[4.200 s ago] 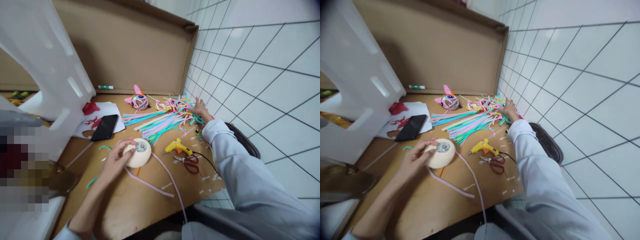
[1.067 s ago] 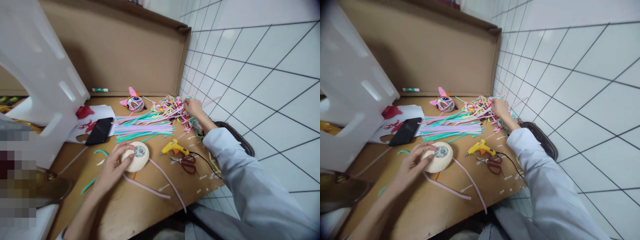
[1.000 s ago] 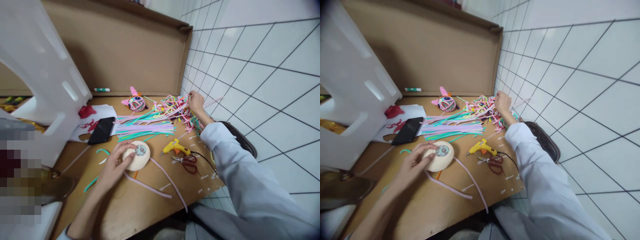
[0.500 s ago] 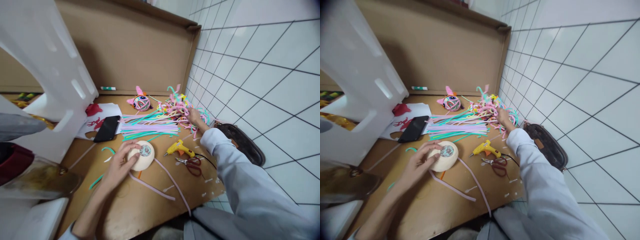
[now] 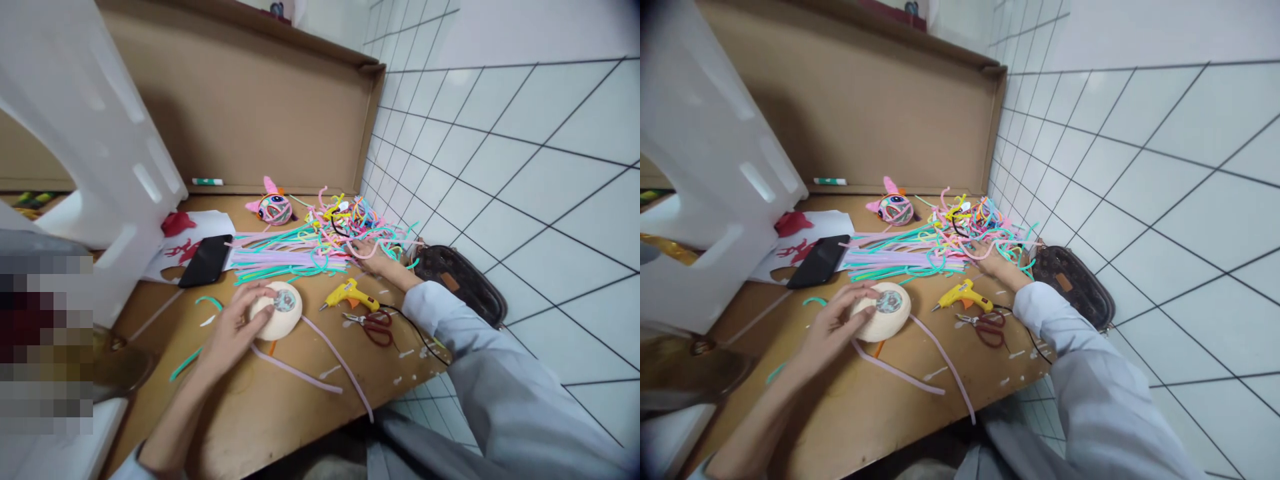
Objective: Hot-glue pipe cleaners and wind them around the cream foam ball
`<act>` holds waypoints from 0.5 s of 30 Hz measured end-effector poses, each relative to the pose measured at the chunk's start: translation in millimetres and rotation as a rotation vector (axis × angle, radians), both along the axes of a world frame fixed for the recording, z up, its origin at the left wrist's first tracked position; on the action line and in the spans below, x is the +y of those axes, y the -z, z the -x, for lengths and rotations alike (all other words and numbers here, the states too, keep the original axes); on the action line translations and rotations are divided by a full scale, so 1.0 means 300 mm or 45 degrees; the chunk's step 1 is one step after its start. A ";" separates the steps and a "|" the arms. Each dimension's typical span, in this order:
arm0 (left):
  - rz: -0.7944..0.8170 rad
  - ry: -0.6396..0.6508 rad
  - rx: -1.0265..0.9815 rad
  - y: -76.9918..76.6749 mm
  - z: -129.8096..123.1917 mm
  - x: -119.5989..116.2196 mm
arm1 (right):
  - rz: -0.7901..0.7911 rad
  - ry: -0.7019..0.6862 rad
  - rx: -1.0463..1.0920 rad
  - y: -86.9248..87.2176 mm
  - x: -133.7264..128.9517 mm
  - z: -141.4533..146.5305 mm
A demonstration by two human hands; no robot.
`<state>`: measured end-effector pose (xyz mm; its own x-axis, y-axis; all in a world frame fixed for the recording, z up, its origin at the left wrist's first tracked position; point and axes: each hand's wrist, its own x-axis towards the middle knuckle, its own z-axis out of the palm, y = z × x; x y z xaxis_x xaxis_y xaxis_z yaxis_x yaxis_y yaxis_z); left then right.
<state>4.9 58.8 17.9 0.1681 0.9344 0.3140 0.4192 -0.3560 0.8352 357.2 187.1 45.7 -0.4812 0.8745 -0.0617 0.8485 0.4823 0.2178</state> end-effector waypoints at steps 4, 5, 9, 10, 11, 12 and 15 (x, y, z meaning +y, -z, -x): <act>-0.003 0.001 -0.009 -0.002 0.000 0.001 | 0.010 0.000 0.048 -0.009 -0.018 0.011; 0.000 -0.004 -0.005 -0.002 0.000 0.002 | 0.015 0.001 0.066 -0.011 -0.023 0.013; -0.003 -0.024 0.000 -0.001 0.002 0.003 | 0.050 0.017 0.145 -0.019 -0.038 0.018; -0.006 -0.025 0.000 -0.002 0.003 0.003 | 0.059 0.027 0.167 -0.020 -0.039 0.019; -0.008 -0.024 0.001 -0.003 0.003 0.003 | 0.067 0.039 0.189 -0.020 -0.039 0.020; -0.010 -0.022 0.003 -0.004 0.003 0.003 | 0.073 0.053 0.213 -0.018 -0.038 0.022; -0.017 -0.018 0.011 -0.007 0.004 0.003 | 0.076 0.110 0.284 -0.009 -0.029 0.030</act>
